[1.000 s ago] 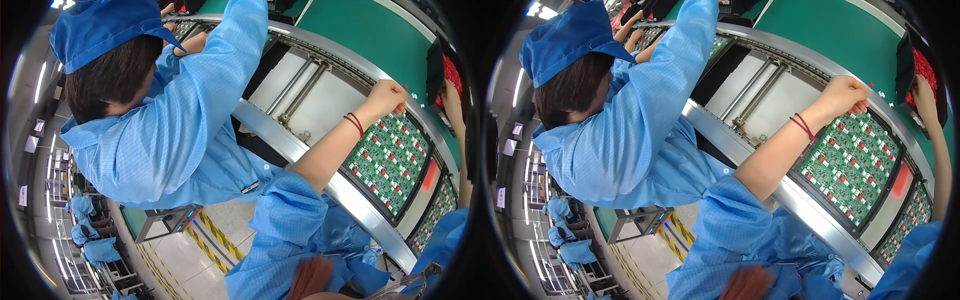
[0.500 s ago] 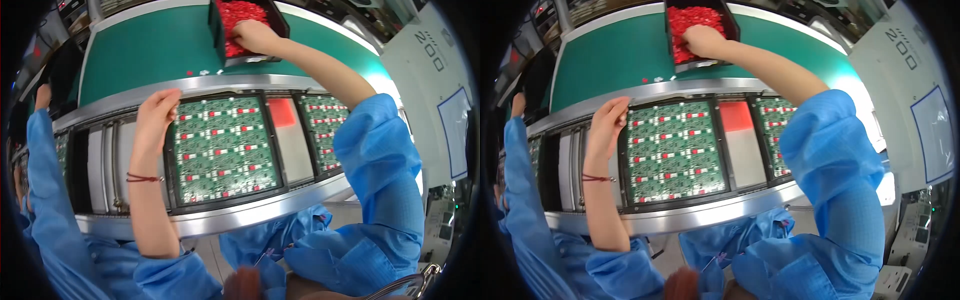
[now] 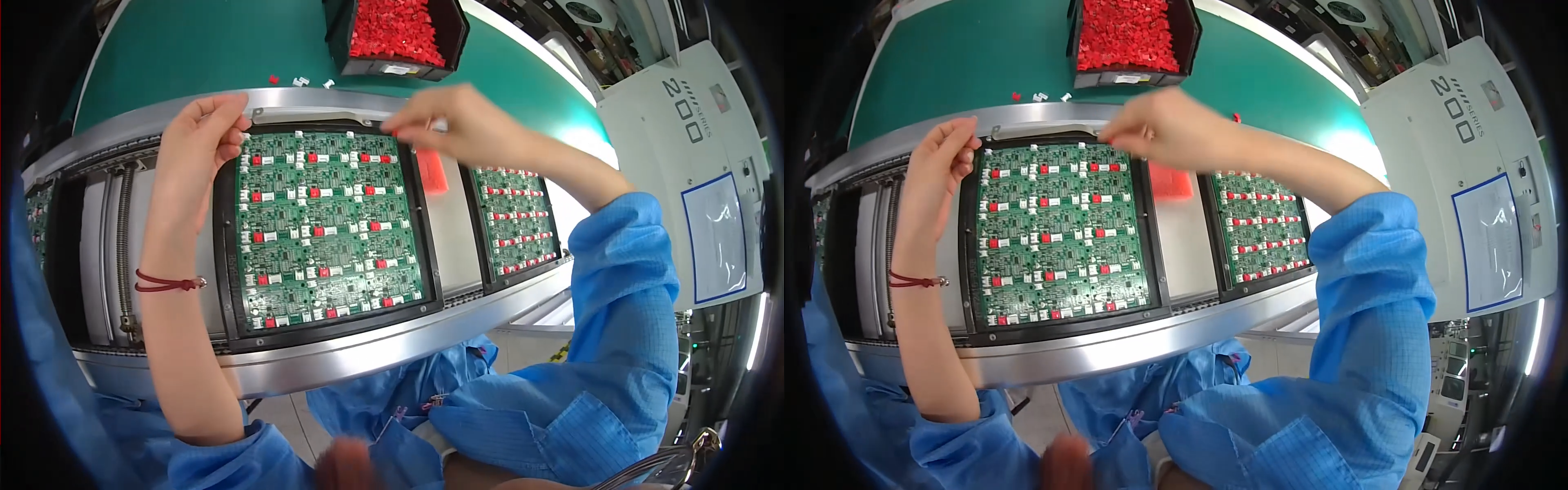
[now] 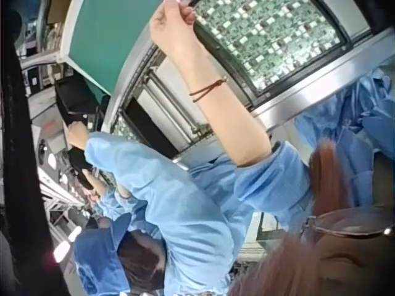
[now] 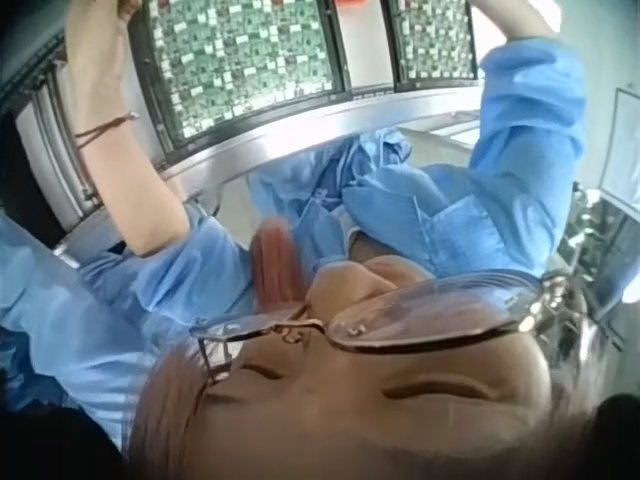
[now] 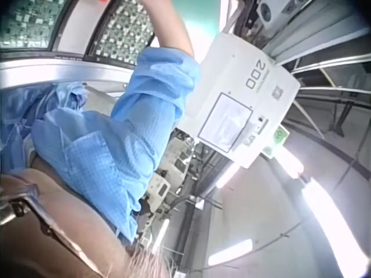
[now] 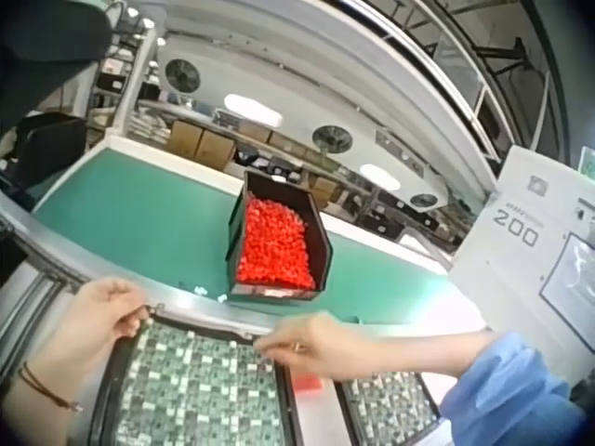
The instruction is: The person assembles small electronic components onto a grid of circuit boards by hand, taking the components from a component bin and placing them onto an assembly tray.
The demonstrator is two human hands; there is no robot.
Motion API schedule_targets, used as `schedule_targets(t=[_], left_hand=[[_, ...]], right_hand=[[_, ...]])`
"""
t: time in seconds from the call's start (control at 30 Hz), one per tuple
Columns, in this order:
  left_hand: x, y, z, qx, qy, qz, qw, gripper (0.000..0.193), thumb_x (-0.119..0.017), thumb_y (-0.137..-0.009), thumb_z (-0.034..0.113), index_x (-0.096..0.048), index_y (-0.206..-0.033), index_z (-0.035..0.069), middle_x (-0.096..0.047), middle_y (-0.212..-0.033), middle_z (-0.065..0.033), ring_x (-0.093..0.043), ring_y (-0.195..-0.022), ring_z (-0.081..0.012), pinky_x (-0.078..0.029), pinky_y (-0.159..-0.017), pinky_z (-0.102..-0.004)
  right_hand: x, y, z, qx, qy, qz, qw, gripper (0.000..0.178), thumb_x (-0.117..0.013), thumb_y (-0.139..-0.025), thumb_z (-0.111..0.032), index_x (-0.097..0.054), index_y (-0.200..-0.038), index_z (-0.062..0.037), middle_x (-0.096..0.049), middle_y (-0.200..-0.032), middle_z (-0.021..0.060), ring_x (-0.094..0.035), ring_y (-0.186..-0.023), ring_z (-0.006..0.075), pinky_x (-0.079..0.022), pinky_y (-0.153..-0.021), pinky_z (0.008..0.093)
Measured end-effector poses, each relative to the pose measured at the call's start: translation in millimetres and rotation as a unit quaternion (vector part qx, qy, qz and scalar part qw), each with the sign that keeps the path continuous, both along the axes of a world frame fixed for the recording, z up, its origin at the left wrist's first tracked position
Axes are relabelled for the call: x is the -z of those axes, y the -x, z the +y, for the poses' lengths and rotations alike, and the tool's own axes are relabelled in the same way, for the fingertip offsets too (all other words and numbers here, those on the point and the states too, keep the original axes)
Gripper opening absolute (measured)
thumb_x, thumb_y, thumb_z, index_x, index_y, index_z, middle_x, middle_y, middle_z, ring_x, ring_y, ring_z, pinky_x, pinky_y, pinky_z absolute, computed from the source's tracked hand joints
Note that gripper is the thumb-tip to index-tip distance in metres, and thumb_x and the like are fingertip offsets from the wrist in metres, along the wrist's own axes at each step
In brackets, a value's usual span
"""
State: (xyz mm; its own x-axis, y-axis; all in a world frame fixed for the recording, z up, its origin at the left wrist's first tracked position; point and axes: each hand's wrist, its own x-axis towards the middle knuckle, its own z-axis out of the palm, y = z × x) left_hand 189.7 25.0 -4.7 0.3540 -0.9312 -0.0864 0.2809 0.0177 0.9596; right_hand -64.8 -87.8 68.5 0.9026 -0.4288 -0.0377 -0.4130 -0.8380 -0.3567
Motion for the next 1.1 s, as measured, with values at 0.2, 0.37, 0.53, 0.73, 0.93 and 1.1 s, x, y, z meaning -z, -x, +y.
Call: schedule_targets(t=[0.2, 0.37, 0.53, 0.73, 0.93, 1.1], left_hand=[[8, 2, 0, 0.000, -0.036, -0.069, 0.997, 0.025, -0.066, -0.081, 0.030, -0.055, -0.079, 0.008, -0.048, -0.069, 0.0048, -0.039, -0.060, -0.0031, -0.033, -0.059, -0.0165], [3, 4, 6, -0.015, -0.033, -0.087, 0.996, 0.028, -0.066, -0.080, 0.035, -0.056, -0.078, 0.008, -0.046, -0.067, 0.0059, -0.037, -0.060, -0.0036, -0.032, -0.060, -0.0180], [6, -1, 6, -0.014, -0.034, -0.094, 0.995, 0.027, -0.066, -0.080, 0.034, -0.057, -0.076, 0.009, -0.046, -0.067, 0.0060, -0.037, -0.061, -0.0035, -0.032, -0.060, -0.0181], [7, -6, 4, -0.008, -0.038, -0.113, 0.993, 0.028, -0.066, -0.079, 0.036, -0.058, -0.075, 0.009, -0.046, -0.067, 0.0063, -0.038, -0.061, -0.0031, -0.033, -0.062, -0.0185], [7, -5, 4, -0.003, -0.035, -0.121, 0.992, 0.030, -0.066, -0.079, 0.039, -0.060, -0.077, 0.009, -0.045, -0.066, 0.0068, -0.038, -0.061, -0.0029, -0.033, -0.063, -0.0183], [11, -7, 5, 0.013, -0.041, -0.120, 0.992, 0.031, -0.066, -0.079, 0.039, -0.060, -0.079, 0.009, -0.045, -0.067, 0.0069, -0.038, -0.060, -0.0028, -0.033, -0.063, -0.0181]], right_hand=[[30, 12, 20, 0.069, -0.109, 0.038, 0.991, 0.017, -0.063, -0.081, -0.009, -0.065, -0.095, -0.0006, -0.065, -0.090, 0.0121, -0.064, -0.078, 0.0202, -0.050, -0.069, 0.0290], [31, 15, 29, 0.061, -0.110, 0.067, 0.990, 0.015, -0.066, -0.078, -0.009, -0.065, -0.090, -0.0005, -0.064, -0.084, 0.0076, -0.061, -0.074, 0.0151, -0.049, -0.069, 0.0279], [35, 13, 30, 0.124, -0.158, 0.073, 0.977, 0.013, -0.068, -0.076, -0.009, -0.065, -0.086, -0.0017, -0.062, -0.083, 0.0067, -0.059, -0.072, 0.0152, -0.048, -0.069, 0.0273], [42, 11, 28, 0.109, -0.117, 0.076, 0.984, 0.011, -0.069, -0.075, -0.010, -0.065, -0.083, -0.0029, -0.058, -0.079, 0.0053, -0.057, -0.076, 0.0150, -0.045, -0.069, 0.0277], [44, 11, 29, 0.118, -0.114, 0.085, 0.983, 0.010, -0.069, -0.075, -0.010, -0.066, -0.081, -0.0031, -0.058, -0.078, 0.0056, -0.057, -0.075, 0.0158, -0.045, -0.069, 0.0282], [49, 14, 32, 0.116, -0.107, 0.071, 0.985, 0.011, -0.069, -0.074, -0.009, -0.066, -0.082, -0.0030, -0.058, -0.077, 0.0064, -0.057, -0.073, 0.0169, -0.046, -0.067, 0.0283]])
